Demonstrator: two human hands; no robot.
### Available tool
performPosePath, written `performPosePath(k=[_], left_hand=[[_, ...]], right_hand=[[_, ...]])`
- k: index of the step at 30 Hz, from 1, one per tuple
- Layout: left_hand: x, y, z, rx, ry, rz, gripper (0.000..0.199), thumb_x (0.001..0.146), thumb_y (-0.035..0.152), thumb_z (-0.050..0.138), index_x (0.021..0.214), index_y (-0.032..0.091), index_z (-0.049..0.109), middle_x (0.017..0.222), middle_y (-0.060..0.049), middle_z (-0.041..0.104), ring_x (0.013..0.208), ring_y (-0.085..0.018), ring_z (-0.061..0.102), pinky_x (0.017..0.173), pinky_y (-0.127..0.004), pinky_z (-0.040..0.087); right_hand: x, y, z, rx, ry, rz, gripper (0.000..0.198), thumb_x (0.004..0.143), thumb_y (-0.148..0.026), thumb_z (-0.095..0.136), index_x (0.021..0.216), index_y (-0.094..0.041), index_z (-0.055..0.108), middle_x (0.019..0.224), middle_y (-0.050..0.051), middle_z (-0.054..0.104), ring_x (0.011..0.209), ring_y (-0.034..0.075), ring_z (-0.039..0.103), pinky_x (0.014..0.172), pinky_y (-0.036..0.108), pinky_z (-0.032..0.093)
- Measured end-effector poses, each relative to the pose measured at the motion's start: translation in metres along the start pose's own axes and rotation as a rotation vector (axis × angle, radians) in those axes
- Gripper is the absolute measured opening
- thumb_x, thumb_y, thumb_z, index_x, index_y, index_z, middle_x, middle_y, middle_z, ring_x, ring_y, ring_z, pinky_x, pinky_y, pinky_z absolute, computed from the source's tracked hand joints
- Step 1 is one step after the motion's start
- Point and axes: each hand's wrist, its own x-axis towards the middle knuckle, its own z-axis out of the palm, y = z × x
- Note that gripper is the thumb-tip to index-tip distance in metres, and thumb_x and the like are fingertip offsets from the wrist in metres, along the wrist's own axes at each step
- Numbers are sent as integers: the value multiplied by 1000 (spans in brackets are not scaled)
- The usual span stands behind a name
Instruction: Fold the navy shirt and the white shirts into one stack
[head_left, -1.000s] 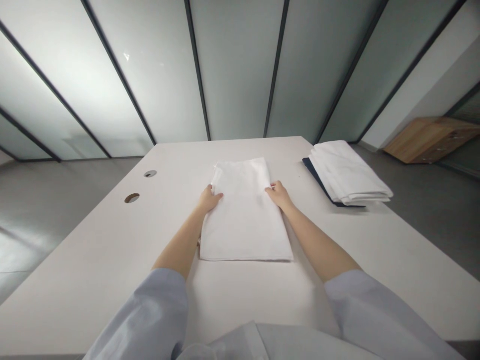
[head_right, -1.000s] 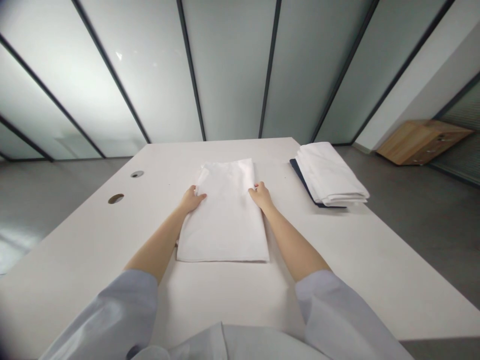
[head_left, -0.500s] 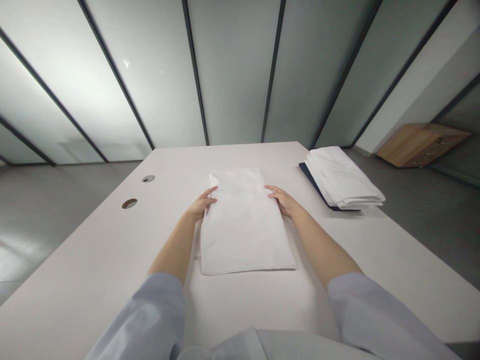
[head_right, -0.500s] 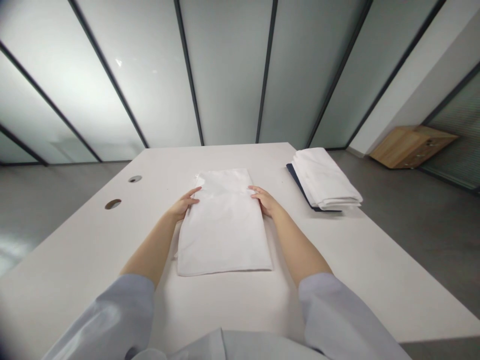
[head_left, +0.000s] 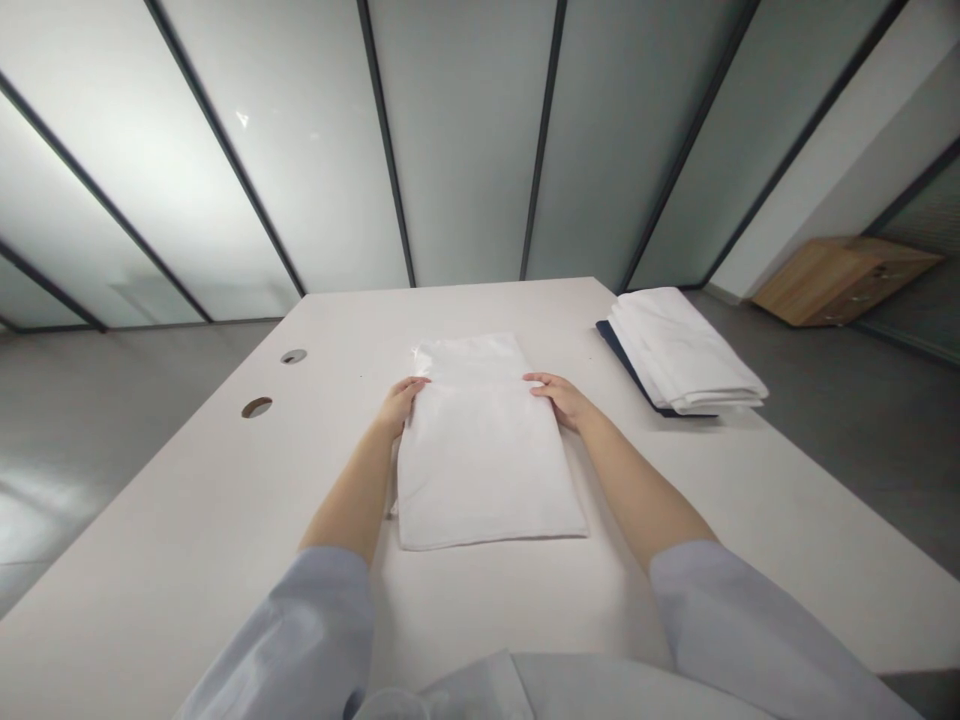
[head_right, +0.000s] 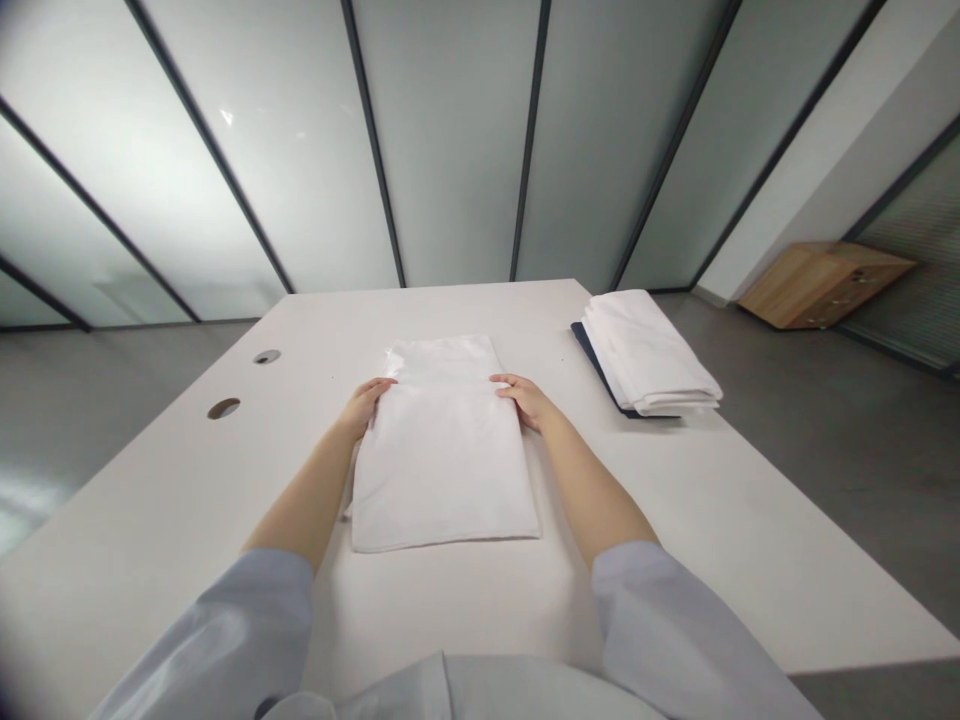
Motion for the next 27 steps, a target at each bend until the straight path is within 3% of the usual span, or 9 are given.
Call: performPosePath(k=[7,10,13,19,23,27], left_hand=[[-8,4,-2,-42,-158,-78,57,61,42,77,112,18,63,82,-2,68,70,-15,64,63,-25,52],[-13,6,-6,0,-269,-100,74,57,34,82,125,22,55,89,-1,67,70,-14,65,65,-26,53],[-15,8,-8,24,-317,-100,78,57,30,81,129,24,52,95,-2,67,74,-15,67,69,-28,54],[-14,6,-8,52,-302,-87,72,58,25,77,127,23,56,97,-2,67,70,-13,65,66,-26,54],[-13,5,-7,3,-237,-83,68,54,22,79,120,19,62,87,0,66,63,-11,63,59,-23,52],[-12,6,-9,1,-223,-96,67,55,27,82,118,16,64,86,-3,69,65,-14,64,61,-26,53]], right_hand=[[-2,0,-3,-38,26,-9,39,68,-15,62,106,-19,62,81,2,72,71,18,67,72,33,57],[-5,-1,-4,-47,-14,2,48,64,-14,62,112,-19,60,83,1,72,71,18,68,72,33,57],[-8,-3,-5,-87,-53,22,58,63,-13,60,120,-20,57,88,2,72,74,19,68,73,34,57],[-12,-7,-6,-85,-116,59,69,61,-10,59,128,-20,52,97,4,72,81,20,69,80,36,56],[-12,-5,-7,-74,-138,56,67,61,-9,61,127,-20,54,98,3,72,85,19,69,82,34,55],[-6,-1,-8,-79,-118,35,64,61,-8,63,123,-20,57,100,3,73,87,18,68,85,33,54]])
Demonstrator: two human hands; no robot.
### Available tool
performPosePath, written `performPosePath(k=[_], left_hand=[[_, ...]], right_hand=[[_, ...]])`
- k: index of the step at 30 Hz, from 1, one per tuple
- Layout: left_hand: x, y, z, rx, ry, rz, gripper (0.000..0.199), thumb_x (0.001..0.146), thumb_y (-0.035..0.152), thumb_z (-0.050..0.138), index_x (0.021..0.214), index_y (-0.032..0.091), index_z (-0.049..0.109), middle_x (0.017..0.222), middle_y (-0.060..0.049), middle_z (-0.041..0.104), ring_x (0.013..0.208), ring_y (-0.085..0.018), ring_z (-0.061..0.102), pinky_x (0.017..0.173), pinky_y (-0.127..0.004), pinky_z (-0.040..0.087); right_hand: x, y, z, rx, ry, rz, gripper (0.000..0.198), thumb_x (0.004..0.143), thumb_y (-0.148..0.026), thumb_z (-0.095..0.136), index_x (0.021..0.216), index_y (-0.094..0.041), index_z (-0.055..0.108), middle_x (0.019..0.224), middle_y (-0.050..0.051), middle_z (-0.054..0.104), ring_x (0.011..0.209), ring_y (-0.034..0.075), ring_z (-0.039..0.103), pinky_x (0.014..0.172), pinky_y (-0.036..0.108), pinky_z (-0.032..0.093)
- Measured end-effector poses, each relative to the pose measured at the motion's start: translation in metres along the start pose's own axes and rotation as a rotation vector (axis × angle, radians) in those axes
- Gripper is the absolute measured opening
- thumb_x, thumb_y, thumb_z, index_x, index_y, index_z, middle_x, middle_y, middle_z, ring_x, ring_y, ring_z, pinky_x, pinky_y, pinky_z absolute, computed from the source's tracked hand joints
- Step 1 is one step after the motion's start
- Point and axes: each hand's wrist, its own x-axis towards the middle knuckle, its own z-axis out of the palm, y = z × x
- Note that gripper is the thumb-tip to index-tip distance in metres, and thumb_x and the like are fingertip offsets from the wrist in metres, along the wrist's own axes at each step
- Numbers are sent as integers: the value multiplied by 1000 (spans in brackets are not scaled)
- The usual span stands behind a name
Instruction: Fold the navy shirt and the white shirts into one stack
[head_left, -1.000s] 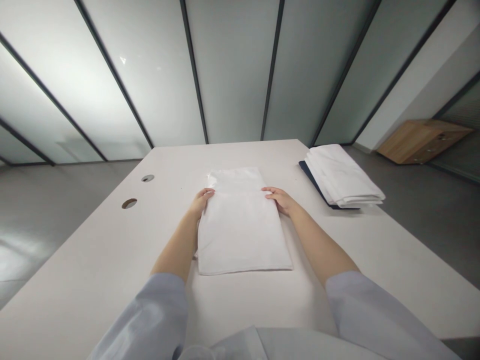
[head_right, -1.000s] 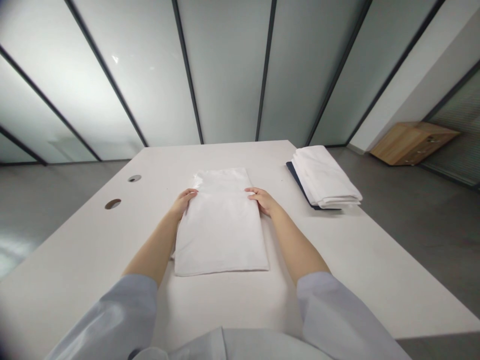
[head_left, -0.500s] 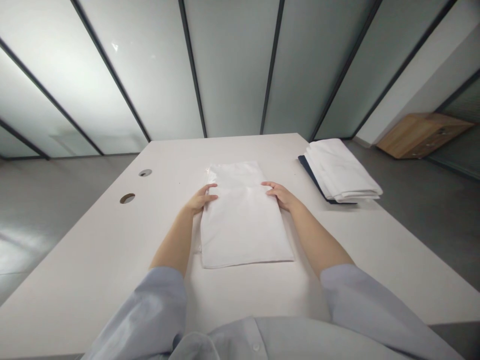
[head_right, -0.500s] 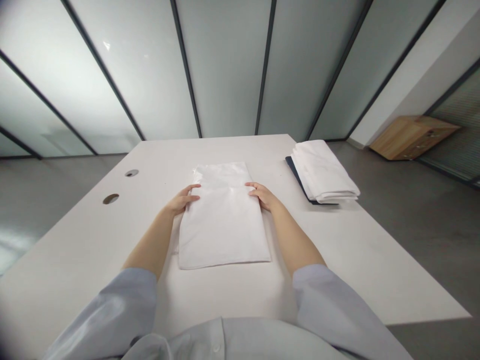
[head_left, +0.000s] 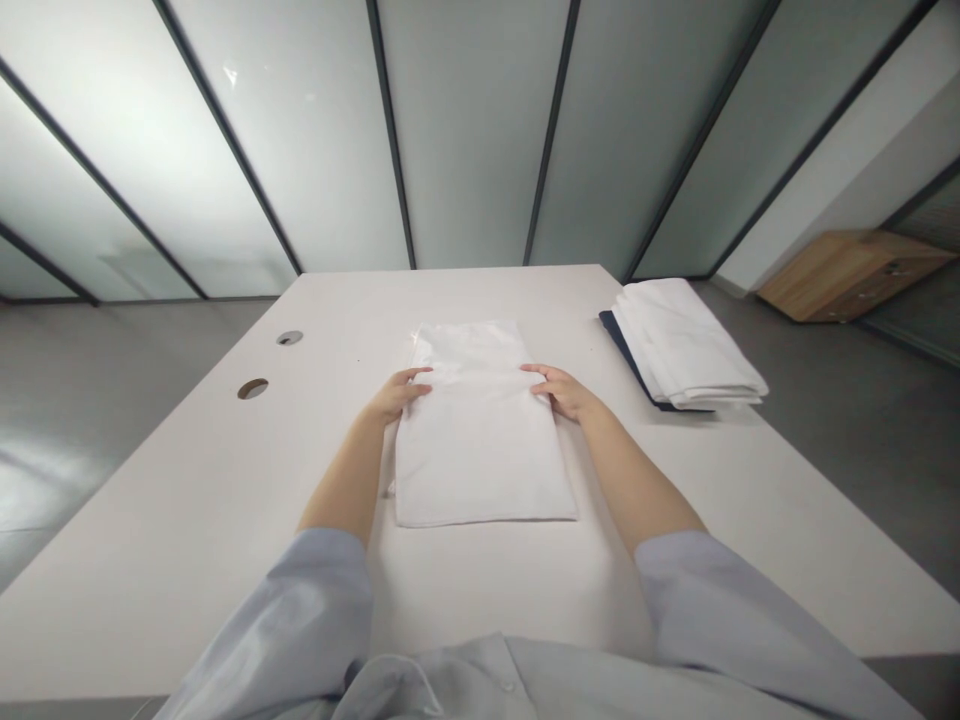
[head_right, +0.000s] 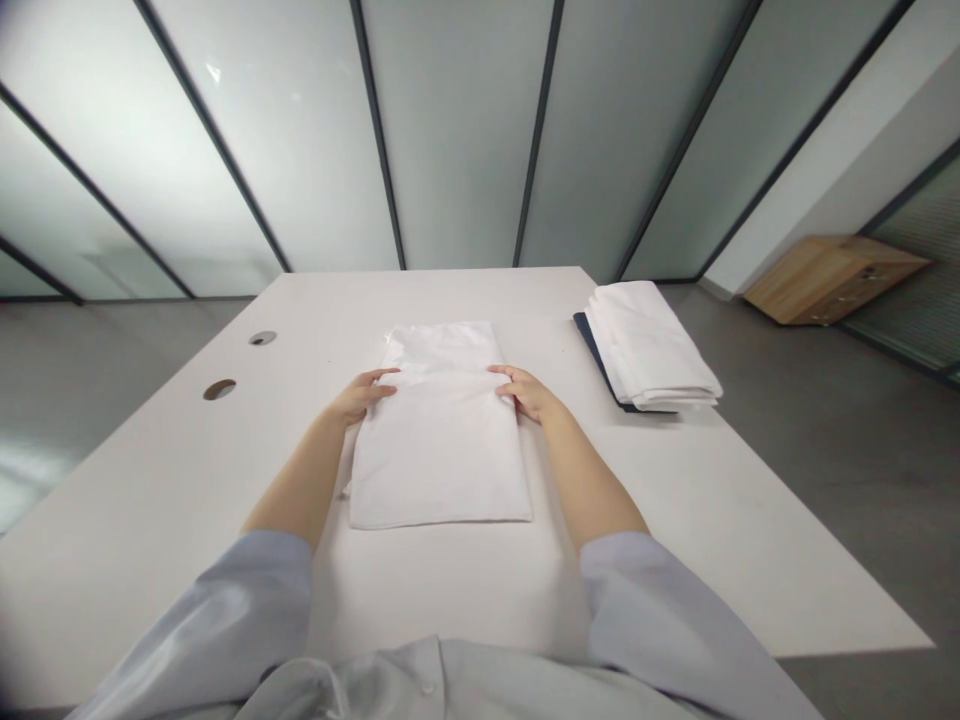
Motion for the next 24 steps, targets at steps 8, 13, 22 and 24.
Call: performPosePath(k=[8,13,22,24], left_hand=[[5,-2,-6,220,57,45,68,53,37,84,115,14,67,93,-6,71,84,-22,66,78,-34,52],[7,-5,-2,245,50,69,73,54,38,84,120,14,63,108,-10,69,91,-22,66,84,-36,51],[13,-10,2,464,142,63,67,61,27,78,124,15,60,110,-11,69,94,-24,67,83,-36,53],[13,-8,3,506,144,85,62,61,27,77,121,14,63,108,-10,70,94,-25,67,82,-36,53]], right_hand=[[11,6,0,-44,88,-13,56,57,-5,65,112,-18,66,89,1,74,80,16,69,80,27,55],[13,7,0,-27,98,-16,57,56,-5,65,111,-18,67,87,1,74,77,16,68,76,25,54],[11,-2,3,-173,161,22,60,54,-5,65,113,-17,69,89,4,74,81,17,68,79,26,52],[12,-8,1,-295,176,18,54,54,-5,66,107,-16,72,93,6,74,86,18,67,83,26,50]])
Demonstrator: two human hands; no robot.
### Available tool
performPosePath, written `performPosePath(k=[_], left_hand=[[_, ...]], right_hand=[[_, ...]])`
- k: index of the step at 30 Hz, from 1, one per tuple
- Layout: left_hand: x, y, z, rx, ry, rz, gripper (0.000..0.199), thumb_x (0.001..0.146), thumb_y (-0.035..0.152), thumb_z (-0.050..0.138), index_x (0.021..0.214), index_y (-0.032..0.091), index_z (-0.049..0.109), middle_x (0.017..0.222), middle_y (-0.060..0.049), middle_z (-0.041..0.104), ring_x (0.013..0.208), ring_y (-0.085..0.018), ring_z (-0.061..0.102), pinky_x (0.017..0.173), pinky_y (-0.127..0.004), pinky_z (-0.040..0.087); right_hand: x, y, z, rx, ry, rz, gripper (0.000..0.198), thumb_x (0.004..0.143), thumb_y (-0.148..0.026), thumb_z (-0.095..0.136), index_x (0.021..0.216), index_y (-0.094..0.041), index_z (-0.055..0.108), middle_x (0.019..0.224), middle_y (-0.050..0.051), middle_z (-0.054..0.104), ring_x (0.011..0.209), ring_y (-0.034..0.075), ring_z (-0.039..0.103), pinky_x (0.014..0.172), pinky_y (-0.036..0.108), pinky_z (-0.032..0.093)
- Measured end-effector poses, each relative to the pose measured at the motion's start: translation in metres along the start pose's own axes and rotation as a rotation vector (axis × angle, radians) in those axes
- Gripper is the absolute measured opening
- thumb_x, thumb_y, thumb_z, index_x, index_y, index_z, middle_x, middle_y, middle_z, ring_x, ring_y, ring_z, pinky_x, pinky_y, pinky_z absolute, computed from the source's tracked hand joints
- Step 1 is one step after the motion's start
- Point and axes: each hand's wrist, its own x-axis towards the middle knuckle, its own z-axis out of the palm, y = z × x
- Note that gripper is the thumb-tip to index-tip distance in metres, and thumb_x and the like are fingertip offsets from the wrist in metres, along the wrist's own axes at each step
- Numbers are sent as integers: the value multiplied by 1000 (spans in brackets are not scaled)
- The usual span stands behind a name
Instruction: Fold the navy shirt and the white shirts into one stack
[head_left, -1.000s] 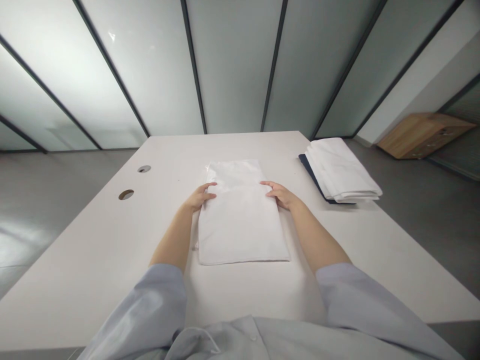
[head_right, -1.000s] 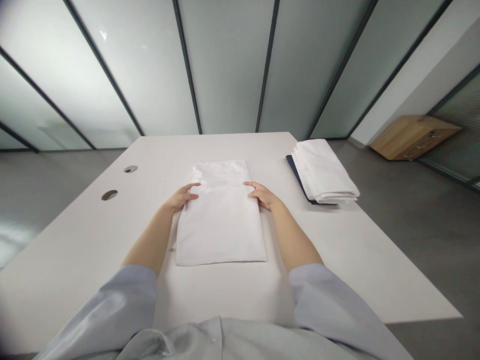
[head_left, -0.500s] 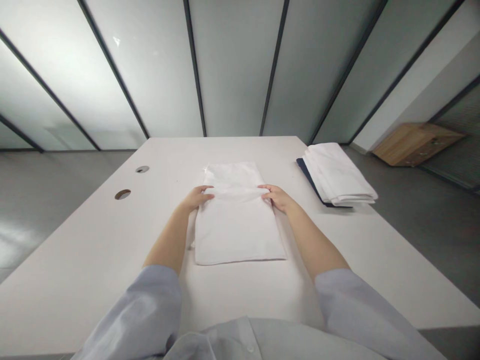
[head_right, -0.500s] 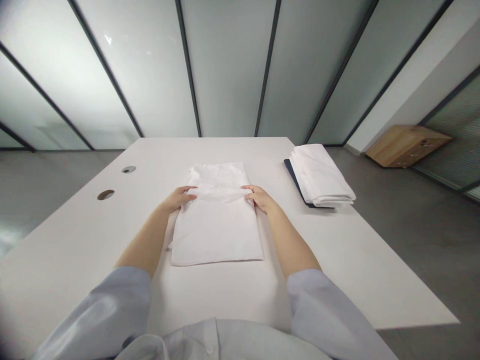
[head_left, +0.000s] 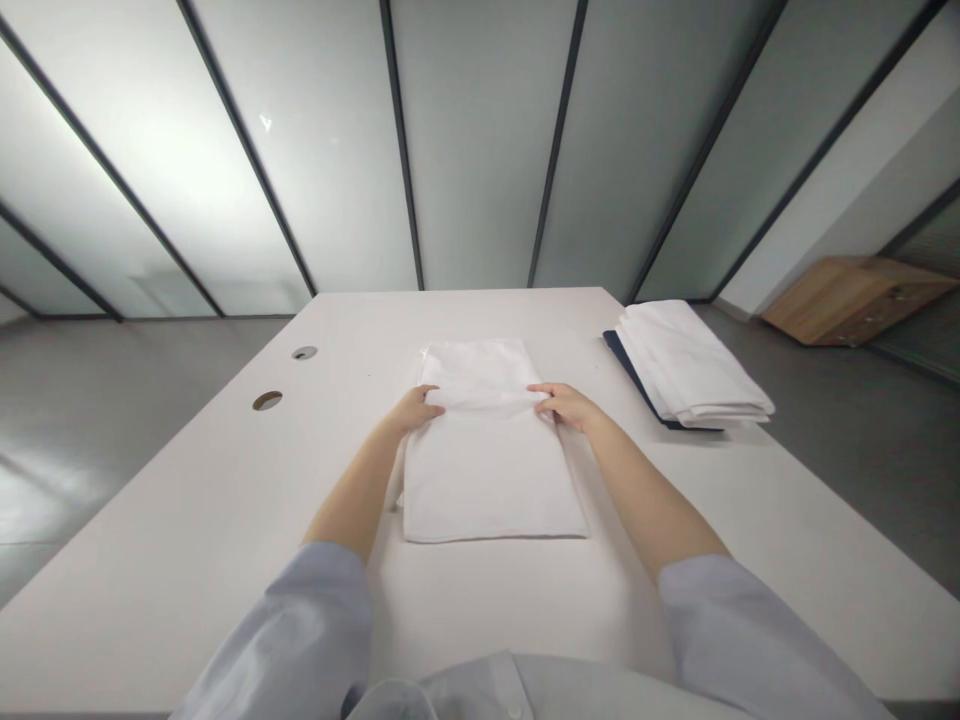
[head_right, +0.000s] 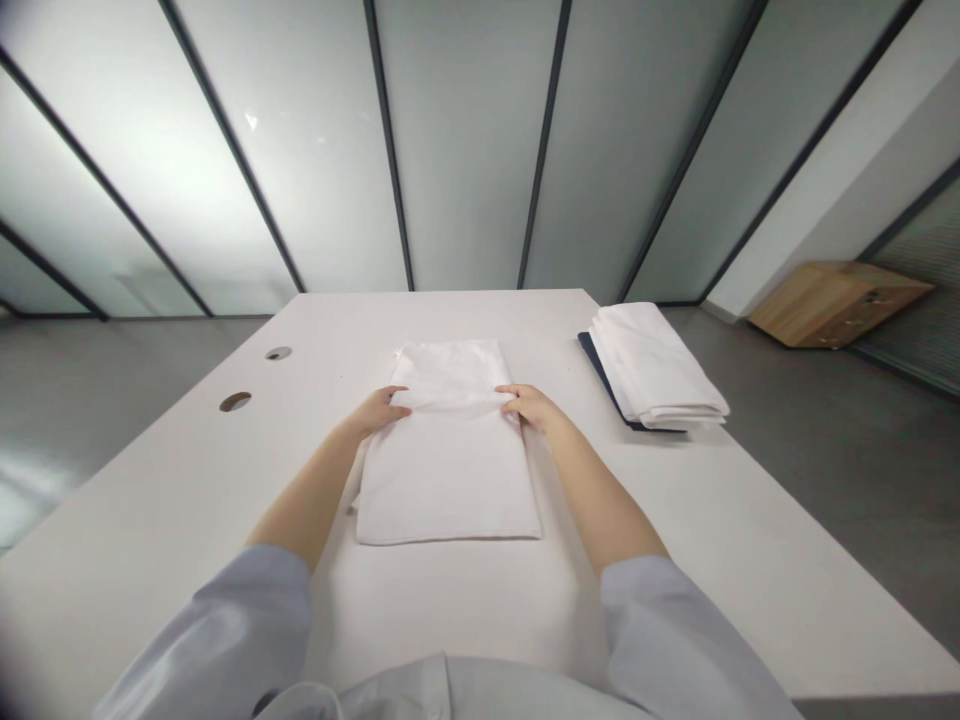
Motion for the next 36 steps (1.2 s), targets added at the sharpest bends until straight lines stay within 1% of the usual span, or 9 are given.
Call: performPosePath(k=[3,7,13,19,22,26,30,33,36], left_hand=[[2,8,-5,45,-46,42,50,62,31,74,109,14,69,103,-9,72,95,-27,67,82,-36,53],[2,29,-25,266,-89,114,36,71,42,65,93,15,72,90,-7,73,88,-27,66,81,-38,52],[-7,76,-64,751,24,518,40,79,53,58,93,18,72,114,-11,67,113,-29,56,98,-40,42],[20,127,-85,1077,-195,448,43,83,57,52,98,20,68,96,-6,71,92,-24,63,83,-31,46],[44,154,-93,1188,-67,449,39,84,49,54,107,19,65,105,-7,69,101,-25,61,88,-31,44],[56,179,-100,1151,305,476,36,90,39,48,117,18,59,114,-10,65,112,-27,57,95,-36,40],[46,157,-84,1047,432,532,33,90,33,49,119,20,55,117,-11,62,116,-29,52,99,-41,36],[31,109,-50,1009,362,444,30,86,23,51,115,19,56,114,-13,63,114,-30,54,97,-43,37],[13,55,-13,1022,204,303,30,81,17,54,109,22,59,108,-11,65,108,-30,57,94,-43,39]], right_hand=[[1,-12,-8,-220,16,-74,42,58,-8,68,99,-15,74,95,6,74,89,19,65,85,27,48],[-6,-32,-19,-561,18,-218,21,68,-20,69,88,-17,74,77,3,69,72,18,60,73,28,47],[-23,-60,-38,-710,95,-519,18,78,-36,64,83,-19,68,83,3,65,74,16,57,66,25,44],[1,-103,-51,-808,35,-469,23,80,-41,64,79,-18,64,71,-1,62,66,14,53,60,24,40],[20,-132,-52,-884,188,-536,24,81,-42,63,83,-18,65,74,1,64,69,17,55,65,27,42],[29,-160,-58,-931,477,-787,27,87,-37,55,102,-17,65,96,10,69,88,25,60,79,36,45],[23,-139,-54,-937,529,-947,39,86,-29,52,123,-18,59,120,15,65,116,32,53,96,47,40],[14,-86,-33,-953,465,-885,48,81,-22,55,128,-16,56,118,14,67,121,33,52,102,47,37],[3,-24,-7,-981,320,-755,45,74,-15,57,119,-18,63,106,11,71,109,29,61,99,42,41]])
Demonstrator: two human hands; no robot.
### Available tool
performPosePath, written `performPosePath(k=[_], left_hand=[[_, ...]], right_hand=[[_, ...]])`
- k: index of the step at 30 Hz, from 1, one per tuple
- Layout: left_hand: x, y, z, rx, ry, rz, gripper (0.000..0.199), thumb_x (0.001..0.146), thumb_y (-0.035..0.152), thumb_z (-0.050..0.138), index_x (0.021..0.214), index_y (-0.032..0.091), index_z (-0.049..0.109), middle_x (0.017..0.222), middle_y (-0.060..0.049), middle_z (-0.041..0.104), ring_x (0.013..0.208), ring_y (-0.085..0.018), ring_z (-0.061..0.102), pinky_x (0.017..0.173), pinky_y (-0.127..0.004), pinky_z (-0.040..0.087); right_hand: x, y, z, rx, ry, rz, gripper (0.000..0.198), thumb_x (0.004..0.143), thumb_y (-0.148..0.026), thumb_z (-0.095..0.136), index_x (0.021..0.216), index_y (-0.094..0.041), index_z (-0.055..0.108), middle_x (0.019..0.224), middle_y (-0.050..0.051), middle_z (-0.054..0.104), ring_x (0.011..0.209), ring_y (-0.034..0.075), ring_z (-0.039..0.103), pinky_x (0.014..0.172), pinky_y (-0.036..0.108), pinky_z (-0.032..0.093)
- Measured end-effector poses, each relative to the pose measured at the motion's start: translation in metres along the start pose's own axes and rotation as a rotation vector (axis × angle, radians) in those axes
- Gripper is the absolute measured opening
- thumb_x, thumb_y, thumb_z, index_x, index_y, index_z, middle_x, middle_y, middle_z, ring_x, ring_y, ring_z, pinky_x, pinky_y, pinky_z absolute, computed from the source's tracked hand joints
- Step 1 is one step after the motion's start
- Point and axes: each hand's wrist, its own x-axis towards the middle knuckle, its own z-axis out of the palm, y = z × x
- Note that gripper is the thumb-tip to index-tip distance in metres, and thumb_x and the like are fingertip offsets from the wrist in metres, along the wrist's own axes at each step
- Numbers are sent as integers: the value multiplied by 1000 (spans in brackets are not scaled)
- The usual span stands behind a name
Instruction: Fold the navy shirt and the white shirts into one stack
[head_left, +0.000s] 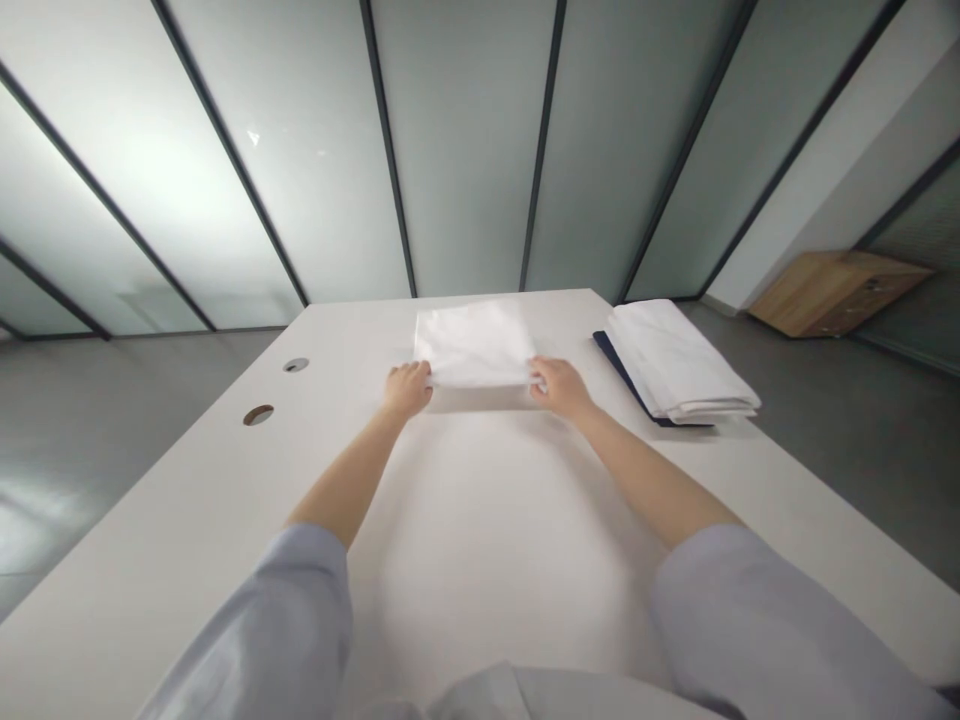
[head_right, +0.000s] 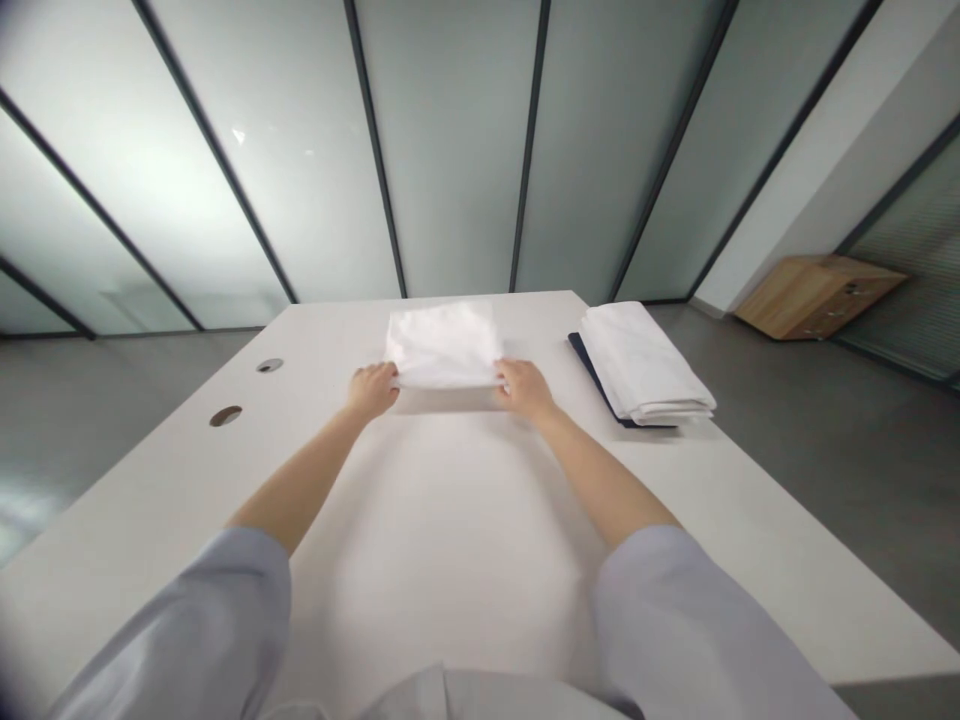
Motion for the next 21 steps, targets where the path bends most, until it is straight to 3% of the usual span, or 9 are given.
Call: performPosePath(k=[2,4,8,11,15,18,21], left_hand=[[-21,2,27,-26,-70,8,32,78,16,56,109,23,60,110,-11,65,109,-30,57,93,-42,40],[-36,0,41,-61,-41,-17,36,78,16,56,113,24,59,114,-12,63,113,-31,55,94,-43,40],[-46,-11,44,-140,22,-87,44,78,22,58,122,24,55,123,-12,59,116,-32,54,96,-42,41],[-44,-18,43,-243,81,-221,51,74,27,62,124,23,52,127,-13,58,114,-30,55,93,-39,43],[-40,-21,45,-315,9,-340,26,73,28,60,98,22,58,101,-9,66,97,-27,62,81,-35,46],[-40,-19,43,-311,32,-301,10,73,26,56,83,22,56,93,-8,66,89,-25,62,77,-34,45],[-40,-17,41,-381,82,-252,8,71,27,54,78,22,54,89,-7,66,88,-24,60,79,-34,45]], right_hand=[[-25,-2,21,20,-104,58,38,73,-14,58,110,-19,66,105,10,72,101,26,64,96,39,44],[-38,-1,30,47,-157,117,31,74,-15,60,105,-20,67,107,9,72,98,24,65,92,35,46],[-42,3,29,100,-171,111,32,74,-12,60,105,-19,66,108,9,70,100,23,64,93,34,46],[-40,5,29,114,-163,46,37,73,-9,58,109,-18,65,110,11,68,103,24,62,96,37,45],[-41,9,36,138,-146,-12,40,76,-8,56,113,-17,64,115,12,66,109,24,58,99,39,44],[-42,13,39,161,-133,-12,40,76,-9,55,114,-18,65,115,11,66,109,24,58,99,40,44],[-43,15,39,175,-125,-10,40,75,-9,55,113,-18,65,113,11,66,107,24,59,99,40,44]])
